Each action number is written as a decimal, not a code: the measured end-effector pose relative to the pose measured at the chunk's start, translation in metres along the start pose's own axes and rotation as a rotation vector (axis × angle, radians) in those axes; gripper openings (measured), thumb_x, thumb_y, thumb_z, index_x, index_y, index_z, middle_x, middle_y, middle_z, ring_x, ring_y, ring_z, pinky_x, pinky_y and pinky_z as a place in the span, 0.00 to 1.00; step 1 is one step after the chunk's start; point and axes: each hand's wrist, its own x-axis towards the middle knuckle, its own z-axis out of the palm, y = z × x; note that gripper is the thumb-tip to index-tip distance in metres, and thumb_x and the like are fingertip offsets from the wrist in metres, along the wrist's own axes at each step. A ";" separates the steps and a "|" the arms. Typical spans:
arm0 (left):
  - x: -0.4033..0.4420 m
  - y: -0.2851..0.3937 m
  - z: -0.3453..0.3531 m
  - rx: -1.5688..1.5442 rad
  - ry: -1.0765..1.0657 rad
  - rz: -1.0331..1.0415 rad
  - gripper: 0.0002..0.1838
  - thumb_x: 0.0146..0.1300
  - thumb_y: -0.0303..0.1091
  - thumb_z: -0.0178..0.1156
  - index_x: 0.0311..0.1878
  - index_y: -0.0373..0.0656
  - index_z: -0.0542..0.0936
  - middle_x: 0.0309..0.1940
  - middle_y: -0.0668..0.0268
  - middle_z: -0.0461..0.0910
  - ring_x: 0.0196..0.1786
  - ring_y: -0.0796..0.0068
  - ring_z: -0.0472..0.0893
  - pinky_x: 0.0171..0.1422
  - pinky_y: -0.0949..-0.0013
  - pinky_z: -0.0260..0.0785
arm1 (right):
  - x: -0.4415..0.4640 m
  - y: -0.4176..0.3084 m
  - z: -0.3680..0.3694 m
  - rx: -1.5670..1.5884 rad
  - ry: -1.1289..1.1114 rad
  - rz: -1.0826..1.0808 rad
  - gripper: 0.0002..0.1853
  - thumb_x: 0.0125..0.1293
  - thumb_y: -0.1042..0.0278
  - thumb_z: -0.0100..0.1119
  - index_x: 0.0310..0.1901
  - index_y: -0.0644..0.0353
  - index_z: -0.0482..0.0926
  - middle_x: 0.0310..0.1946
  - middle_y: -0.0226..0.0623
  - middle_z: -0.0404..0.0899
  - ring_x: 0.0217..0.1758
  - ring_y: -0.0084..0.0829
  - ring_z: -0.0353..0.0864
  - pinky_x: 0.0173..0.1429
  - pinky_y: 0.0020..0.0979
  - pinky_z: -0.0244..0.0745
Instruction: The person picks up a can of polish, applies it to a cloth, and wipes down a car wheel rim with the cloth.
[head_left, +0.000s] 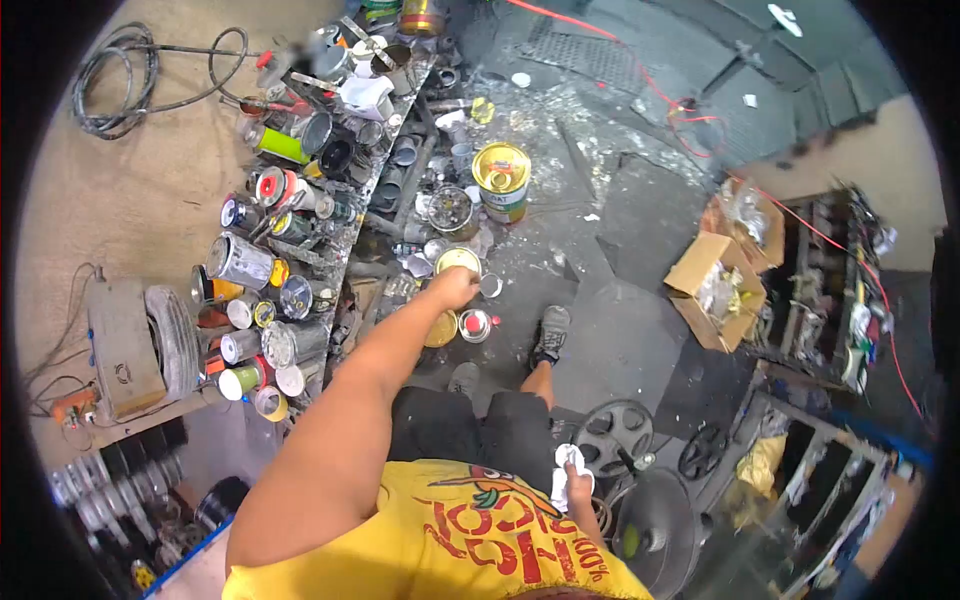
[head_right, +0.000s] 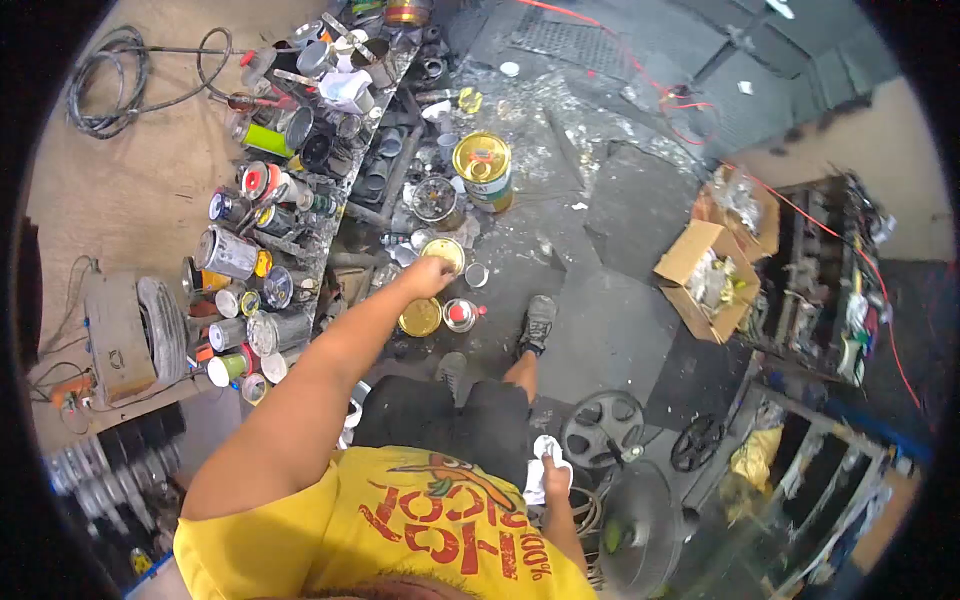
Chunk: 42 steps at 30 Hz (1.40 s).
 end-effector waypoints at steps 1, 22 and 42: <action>0.026 -0.005 0.008 0.003 -0.006 -0.031 0.16 0.59 0.37 0.62 0.48 0.42 0.85 0.46 0.49 0.84 0.51 0.48 0.83 0.58 0.53 0.74 | 0.025 -0.011 -0.004 -0.025 -0.036 -0.061 0.27 0.59 0.46 0.68 0.27 0.70 0.79 0.21 0.33 0.75 0.21 0.28 0.71 0.27 0.38 0.66; 0.321 0.009 -0.037 0.267 0.163 -0.454 0.38 0.58 0.40 0.66 0.73 0.47 0.66 0.77 0.59 0.58 0.71 0.51 0.68 0.74 0.56 0.65 | 0.155 -0.081 -0.083 -0.461 -0.233 0.007 0.21 0.64 0.58 0.63 0.24 0.71 0.76 0.19 0.43 0.76 0.23 0.37 0.75 0.32 0.44 0.68; 0.231 0.052 0.009 0.317 0.009 -0.322 0.20 0.60 0.47 0.61 0.50 0.47 0.85 0.45 0.53 0.86 0.49 0.53 0.85 0.55 0.52 0.76 | 0.129 -0.021 -0.032 -0.330 -0.092 -0.145 0.25 0.64 0.53 0.63 0.25 0.73 0.76 0.21 0.51 0.77 0.24 0.45 0.75 0.33 0.47 0.68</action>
